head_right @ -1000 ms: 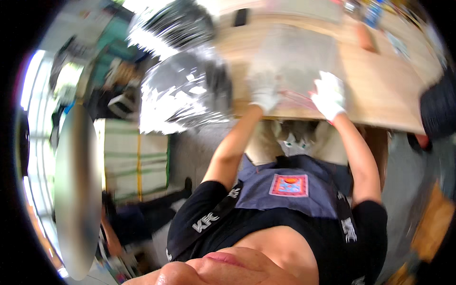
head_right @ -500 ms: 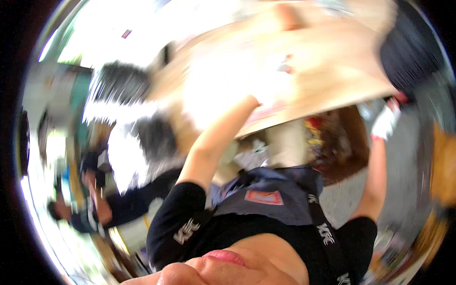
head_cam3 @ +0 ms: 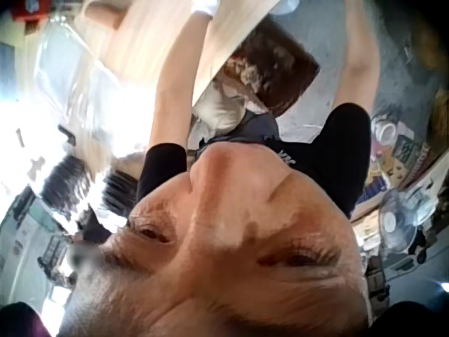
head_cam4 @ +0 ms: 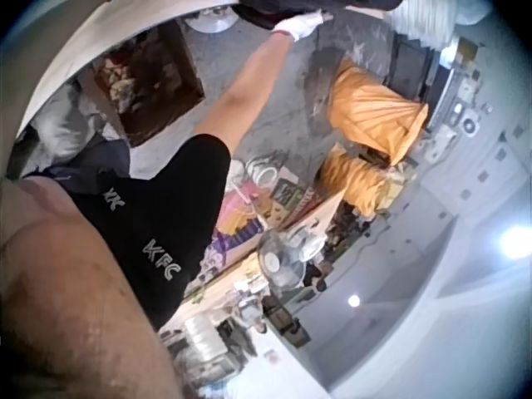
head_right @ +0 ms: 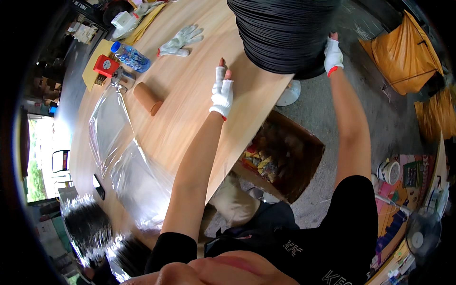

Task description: The person places black circular discs into plastic bags one at a time by hand and then adds each bagged disc to a stack of finished items.

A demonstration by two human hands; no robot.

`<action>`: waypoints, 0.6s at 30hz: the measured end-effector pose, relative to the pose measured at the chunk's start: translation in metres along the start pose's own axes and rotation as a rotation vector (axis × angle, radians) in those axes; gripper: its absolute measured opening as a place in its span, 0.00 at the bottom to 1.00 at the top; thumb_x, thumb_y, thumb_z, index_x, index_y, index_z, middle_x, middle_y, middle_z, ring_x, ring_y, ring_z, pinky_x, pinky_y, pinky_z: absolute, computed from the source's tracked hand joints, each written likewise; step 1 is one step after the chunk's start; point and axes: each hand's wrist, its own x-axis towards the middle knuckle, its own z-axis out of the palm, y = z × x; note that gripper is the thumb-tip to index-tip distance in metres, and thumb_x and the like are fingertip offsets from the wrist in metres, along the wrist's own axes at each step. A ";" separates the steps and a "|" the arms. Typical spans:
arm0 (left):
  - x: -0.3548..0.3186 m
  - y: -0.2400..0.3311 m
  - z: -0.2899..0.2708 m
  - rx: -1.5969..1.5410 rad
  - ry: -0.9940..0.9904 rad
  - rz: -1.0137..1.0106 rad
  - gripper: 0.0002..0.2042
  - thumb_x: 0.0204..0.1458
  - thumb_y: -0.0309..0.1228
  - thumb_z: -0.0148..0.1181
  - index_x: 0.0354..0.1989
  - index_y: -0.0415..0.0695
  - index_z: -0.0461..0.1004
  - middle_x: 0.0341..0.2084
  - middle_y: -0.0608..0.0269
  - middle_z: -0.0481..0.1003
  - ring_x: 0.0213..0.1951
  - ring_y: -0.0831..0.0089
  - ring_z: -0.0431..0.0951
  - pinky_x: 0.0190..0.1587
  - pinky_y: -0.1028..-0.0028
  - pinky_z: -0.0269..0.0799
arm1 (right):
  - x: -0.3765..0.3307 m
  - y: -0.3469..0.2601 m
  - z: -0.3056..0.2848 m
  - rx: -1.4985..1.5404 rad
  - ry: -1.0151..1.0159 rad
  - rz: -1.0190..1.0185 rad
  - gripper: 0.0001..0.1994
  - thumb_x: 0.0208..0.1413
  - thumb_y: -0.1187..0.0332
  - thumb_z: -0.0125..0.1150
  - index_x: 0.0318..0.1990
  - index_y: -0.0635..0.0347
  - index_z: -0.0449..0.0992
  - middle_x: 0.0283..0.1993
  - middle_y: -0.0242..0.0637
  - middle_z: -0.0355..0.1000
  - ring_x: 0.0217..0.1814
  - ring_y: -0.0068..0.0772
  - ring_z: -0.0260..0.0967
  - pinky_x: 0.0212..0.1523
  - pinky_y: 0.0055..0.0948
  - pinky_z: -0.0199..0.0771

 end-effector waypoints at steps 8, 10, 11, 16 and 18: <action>0.108 -0.009 0.058 -0.143 -0.058 -0.050 0.30 0.61 0.54 0.37 0.69 0.54 0.48 0.60 0.50 0.64 0.59 0.56 0.66 0.59 0.70 0.59 | 0.074 0.016 -0.019 0.007 0.060 0.072 0.24 0.65 0.54 0.38 0.54 0.66 0.68 0.54 0.39 0.71 0.55 0.41 0.65 0.55 0.36 0.66; 0.118 0.009 0.063 -0.181 -0.046 -0.107 0.31 0.60 0.57 0.33 0.68 0.54 0.50 0.58 0.49 0.67 0.57 0.57 0.68 0.58 0.71 0.59 | 0.067 0.015 -0.012 0.030 0.094 0.225 0.23 0.65 0.56 0.37 0.55 0.65 0.67 0.55 0.39 0.70 0.56 0.41 0.65 0.56 0.37 0.66; 0.128 0.004 0.070 -0.216 -0.045 -0.047 0.31 0.60 0.57 0.32 0.68 0.55 0.50 0.57 0.49 0.67 0.57 0.56 0.68 0.58 0.70 0.59 | 0.082 0.018 -0.027 -0.072 0.099 0.156 0.23 0.65 0.54 0.37 0.57 0.61 0.66 0.59 0.38 0.67 0.56 0.41 0.64 0.58 0.38 0.65; 0.133 0.010 0.076 -0.220 -0.061 -0.106 0.30 0.61 0.55 0.29 0.68 0.55 0.51 0.56 0.48 0.68 0.60 0.54 0.65 0.59 0.70 0.59 | 0.099 0.025 -0.046 -0.160 0.050 0.140 0.23 0.65 0.54 0.37 0.59 0.59 0.64 0.61 0.37 0.65 0.58 0.40 0.63 0.59 0.38 0.64; 0.142 0.010 0.076 0.052 -0.055 -0.295 0.32 0.58 0.61 0.25 0.64 0.59 0.59 0.55 0.46 0.68 0.60 0.51 0.64 0.59 0.65 0.57 | 0.096 0.025 -0.046 -0.173 0.034 0.124 0.23 0.65 0.53 0.37 0.59 0.59 0.64 0.62 0.36 0.64 0.58 0.40 0.62 0.59 0.37 0.63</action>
